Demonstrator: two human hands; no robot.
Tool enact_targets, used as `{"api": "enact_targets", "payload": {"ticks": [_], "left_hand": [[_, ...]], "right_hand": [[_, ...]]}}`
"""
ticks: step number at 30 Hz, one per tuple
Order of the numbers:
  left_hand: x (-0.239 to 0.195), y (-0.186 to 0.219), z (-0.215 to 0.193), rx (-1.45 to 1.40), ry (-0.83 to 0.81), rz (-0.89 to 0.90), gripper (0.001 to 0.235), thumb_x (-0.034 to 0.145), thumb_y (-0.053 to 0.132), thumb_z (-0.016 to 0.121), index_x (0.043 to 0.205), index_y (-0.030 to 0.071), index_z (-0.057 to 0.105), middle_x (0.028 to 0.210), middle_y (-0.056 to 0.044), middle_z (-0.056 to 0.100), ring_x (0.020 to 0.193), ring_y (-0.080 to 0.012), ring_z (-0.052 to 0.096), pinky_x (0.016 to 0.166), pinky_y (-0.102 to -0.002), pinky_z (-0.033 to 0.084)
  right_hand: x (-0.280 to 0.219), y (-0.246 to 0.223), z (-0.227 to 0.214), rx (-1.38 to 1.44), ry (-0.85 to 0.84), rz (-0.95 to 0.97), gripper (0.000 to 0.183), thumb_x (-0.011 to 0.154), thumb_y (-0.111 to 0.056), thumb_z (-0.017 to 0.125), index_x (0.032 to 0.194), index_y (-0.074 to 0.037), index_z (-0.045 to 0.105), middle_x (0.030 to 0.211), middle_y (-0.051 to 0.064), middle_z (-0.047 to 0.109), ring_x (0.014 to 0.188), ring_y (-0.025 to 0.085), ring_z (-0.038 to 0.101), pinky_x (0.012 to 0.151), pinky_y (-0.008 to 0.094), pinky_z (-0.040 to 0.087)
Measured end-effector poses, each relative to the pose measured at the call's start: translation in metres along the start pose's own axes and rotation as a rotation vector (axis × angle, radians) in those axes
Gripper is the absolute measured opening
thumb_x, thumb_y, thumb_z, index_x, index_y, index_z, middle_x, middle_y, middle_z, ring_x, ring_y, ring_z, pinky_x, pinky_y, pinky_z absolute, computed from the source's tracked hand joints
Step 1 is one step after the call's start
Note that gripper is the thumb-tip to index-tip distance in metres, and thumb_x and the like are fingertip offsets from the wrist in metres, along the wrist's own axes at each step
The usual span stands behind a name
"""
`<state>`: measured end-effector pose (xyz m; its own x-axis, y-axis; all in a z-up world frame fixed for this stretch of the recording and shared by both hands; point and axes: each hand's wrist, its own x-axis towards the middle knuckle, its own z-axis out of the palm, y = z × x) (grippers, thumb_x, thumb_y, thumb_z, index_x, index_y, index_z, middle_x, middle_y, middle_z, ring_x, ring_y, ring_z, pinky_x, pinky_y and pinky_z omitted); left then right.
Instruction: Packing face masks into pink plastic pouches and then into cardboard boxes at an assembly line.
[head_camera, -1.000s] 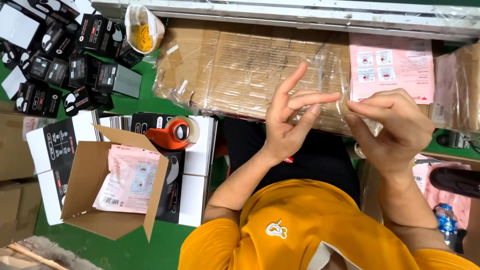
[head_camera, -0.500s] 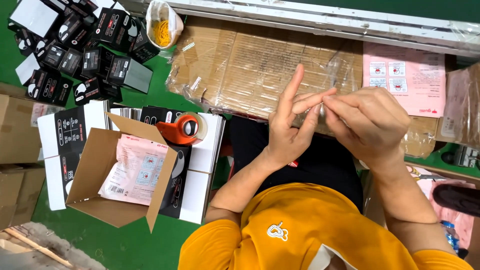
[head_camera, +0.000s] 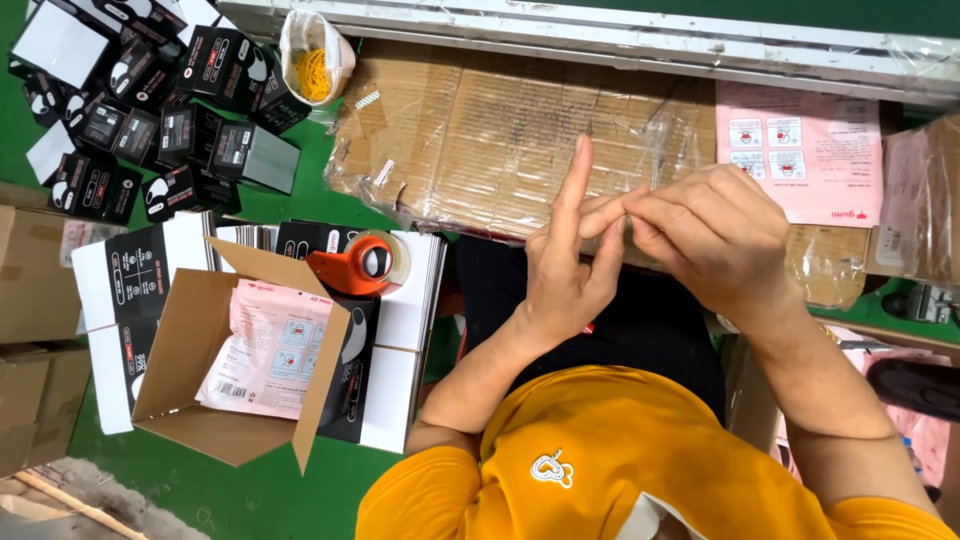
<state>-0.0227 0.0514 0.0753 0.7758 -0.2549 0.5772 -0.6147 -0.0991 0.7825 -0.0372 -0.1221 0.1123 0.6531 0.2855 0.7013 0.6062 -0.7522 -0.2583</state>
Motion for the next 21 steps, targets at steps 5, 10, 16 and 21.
{"api": "enact_targets", "payload": {"ticks": [5, 10, 16, 21], "left_hand": [[0.000, -0.004, 0.001, 0.018, -0.008, 0.001, 0.068, 0.105, -0.005, 0.063, 0.161, -0.004, 0.023, 0.137, -0.020, 0.068, 0.107, -0.0200, 0.076, 0.090, -0.026, 0.064], [0.009, 0.003, -0.003, 0.084, -0.023, 0.136, 0.065, 0.096, -0.009, 0.060, 0.152, 0.000, 0.027, 0.141, -0.036, 0.052, 0.110, -0.0294, 0.073, 0.091, -0.032, 0.064], [-0.006, -0.006, -0.011, -0.285, -0.090, -0.097, 0.079, 0.111, -0.003, 0.055, 0.170, 0.002, 0.002, 0.120, -0.016, 0.075, 0.111, -0.0213, 0.073, 0.100, -0.027, 0.056], [-0.013, -0.014, -0.016, -0.452, -0.061, -0.205, 0.079, 0.107, -0.004, 0.058, 0.168, -0.001, 0.007, 0.108, -0.013, 0.074, 0.104, -0.0177, 0.071, 0.102, -0.030, 0.056]], "right_hand": [[-0.002, 0.005, 0.007, 0.012, -0.003, -0.002, 0.016, 0.090, -0.006, 0.085, 0.099, -0.005, 0.072, 0.094, 0.004, 0.070, 0.086, 0.023, 0.066, 0.077, 0.036, 0.053], [-0.007, 0.019, 0.013, 0.109, -0.001, 0.064, 0.021, 0.092, -0.003, 0.082, 0.096, -0.001, 0.062, 0.091, 0.011, 0.065, 0.084, 0.028, 0.062, 0.069, 0.034, 0.049], [-0.058, 0.065, 0.033, 0.232, 0.184, 0.331, 0.006, 0.102, 0.004, 0.050, 0.099, 0.000, 0.053, 0.095, 0.015, 0.058, 0.079, 0.025, 0.053, 0.072, 0.037, 0.044], [-0.118, 0.122, 0.124, -0.052, -0.123, 0.304, 0.011, 0.097, -0.007, 0.050, 0.092, 0.001, 0.057, 0.092, 0.021, 0.059, 0.085, 0.039, 0.057, 0.077, 0.051, 0.046]]}}
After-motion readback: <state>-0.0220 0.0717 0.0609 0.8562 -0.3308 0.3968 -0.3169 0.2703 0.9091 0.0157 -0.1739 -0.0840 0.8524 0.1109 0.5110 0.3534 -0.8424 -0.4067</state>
